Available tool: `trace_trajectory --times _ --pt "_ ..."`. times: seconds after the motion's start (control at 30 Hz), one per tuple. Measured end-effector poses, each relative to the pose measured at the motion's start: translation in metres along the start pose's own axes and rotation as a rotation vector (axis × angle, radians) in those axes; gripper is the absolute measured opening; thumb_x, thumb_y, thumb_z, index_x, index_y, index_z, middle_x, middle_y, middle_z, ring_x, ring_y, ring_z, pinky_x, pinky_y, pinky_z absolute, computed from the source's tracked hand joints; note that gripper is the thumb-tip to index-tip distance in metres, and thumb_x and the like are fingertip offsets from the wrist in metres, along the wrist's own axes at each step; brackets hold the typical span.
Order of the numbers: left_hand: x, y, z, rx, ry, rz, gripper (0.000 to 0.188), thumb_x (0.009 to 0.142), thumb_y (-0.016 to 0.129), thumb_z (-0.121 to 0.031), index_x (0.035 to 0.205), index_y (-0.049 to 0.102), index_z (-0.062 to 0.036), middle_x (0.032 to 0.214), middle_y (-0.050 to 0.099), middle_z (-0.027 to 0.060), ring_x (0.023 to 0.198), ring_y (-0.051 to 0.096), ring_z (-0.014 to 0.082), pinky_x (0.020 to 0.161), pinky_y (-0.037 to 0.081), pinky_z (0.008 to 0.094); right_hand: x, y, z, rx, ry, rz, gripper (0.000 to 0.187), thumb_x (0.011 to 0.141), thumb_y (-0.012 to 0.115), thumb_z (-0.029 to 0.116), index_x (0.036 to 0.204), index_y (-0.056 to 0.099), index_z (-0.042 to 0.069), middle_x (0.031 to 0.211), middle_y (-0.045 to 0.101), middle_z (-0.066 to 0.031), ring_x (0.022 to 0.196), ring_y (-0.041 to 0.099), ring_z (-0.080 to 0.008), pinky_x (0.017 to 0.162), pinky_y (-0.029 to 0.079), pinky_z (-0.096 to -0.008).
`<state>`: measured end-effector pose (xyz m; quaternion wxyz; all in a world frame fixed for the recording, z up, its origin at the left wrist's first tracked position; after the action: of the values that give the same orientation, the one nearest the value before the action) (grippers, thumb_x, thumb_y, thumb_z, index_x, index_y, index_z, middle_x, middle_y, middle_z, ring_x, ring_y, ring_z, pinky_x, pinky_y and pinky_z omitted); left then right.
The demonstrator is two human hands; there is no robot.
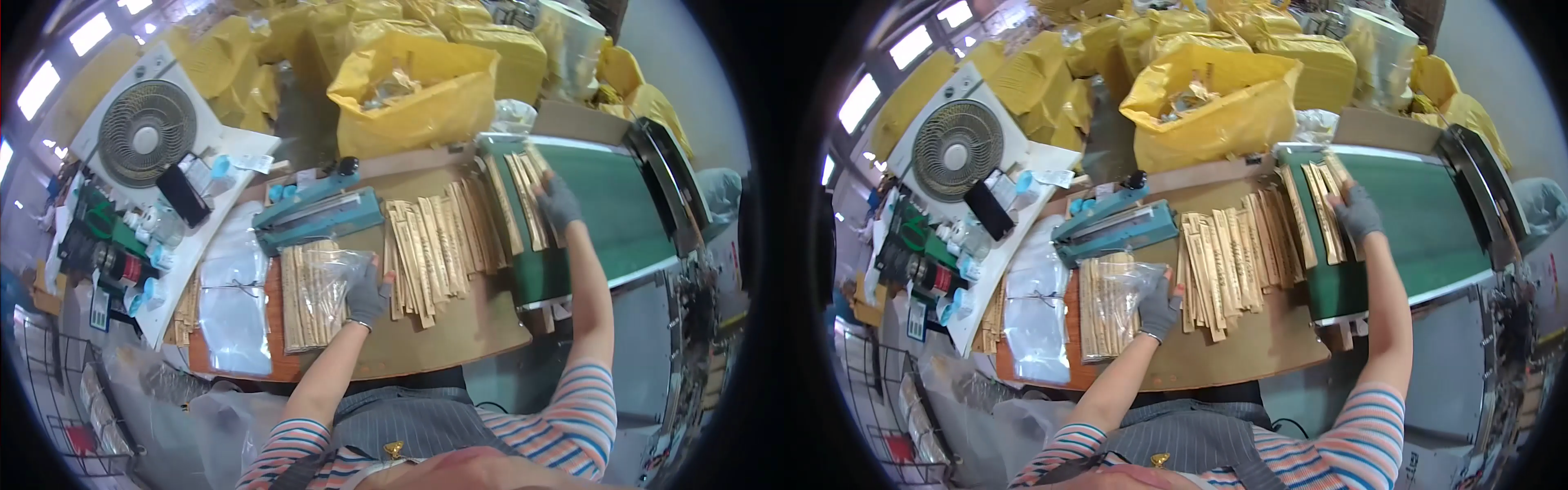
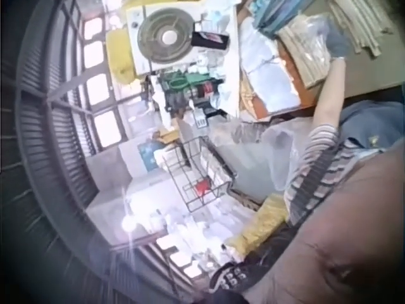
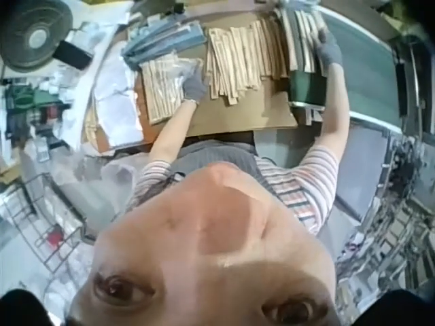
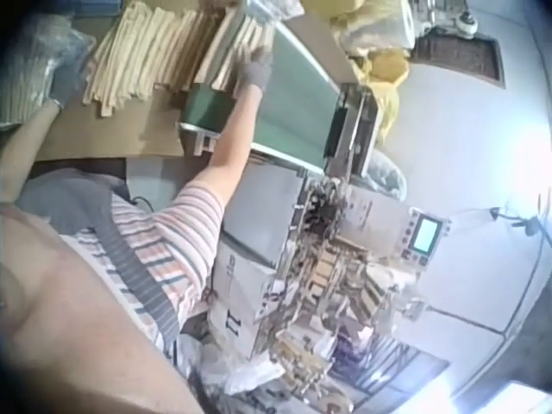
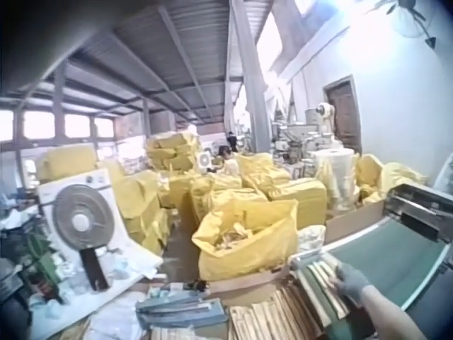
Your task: Packaging bundles of wooden sticks into plastic bags and sealing them with a heat sealer.
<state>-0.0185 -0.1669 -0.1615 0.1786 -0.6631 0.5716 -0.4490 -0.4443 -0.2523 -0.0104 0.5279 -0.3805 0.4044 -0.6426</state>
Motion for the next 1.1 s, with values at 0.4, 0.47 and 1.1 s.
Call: trace_trajectory --times 0.4,0.47,1.1 --pt "0.07 0.065 0.012 -0.457 -0.431 0.186 0.088 0.085 0.041 -0.067 0.136 0.034 0.0037 0.136 0.041 0.0289 0.124 0.042 0.0402 0.102 0.034 0.0406 0.006 0.148 0.122 0.343 0.403 0.044 0.094 0.072 0.055 0.07 0.122 0.049 -0.009 0.122 0.052 -0.031 0.112 0.053 -0.0403 0.091 0.045 -0.0418" --pt "0.064 0.057 0.026 -0.404 -0.139 0.358 0.096 0.08 0.047 -0.07 0.137 0.033 0.0056 0.138 0.037 0.0285 0.128 0.038 0.0398 0.104 0.032 0.0385 -0.015 0.147 0.165 0.339 0.134 0.273 0.096 0.062 0.063 0.072 0.111 0.055 -0.01 0.107 0.059 -0.0314 0.104 0.058 -0.0409 0.088 0.046 -0.0408" --pt "-0.015 -0.152 -0.068 -1.126 -0.005 0.401 0.091 0.063 0.083 -0.011 0.138 0.031 -0.0031 0.13 0.047 0.0066 0.117 0.047 0.0156 0.097 0.042 0.0299 -0.19 0.073 0.241 1.374 -0.645 0.387 0.098 0.064 0.083 0.006 0.142 0.024 0.002 0.128 0.047 -0.0106 0.115 0.048 -0.0185 0.097 0.042 -0.0316"
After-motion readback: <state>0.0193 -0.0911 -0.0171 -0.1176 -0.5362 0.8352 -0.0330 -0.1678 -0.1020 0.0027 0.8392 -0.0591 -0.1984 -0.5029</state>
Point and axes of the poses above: each hand's wrist, its own x-axis towards the middle knuckle, its own y-axis out of the palm, z = x × y, the point moved 1 cm from there along x, towards the middle knuckle
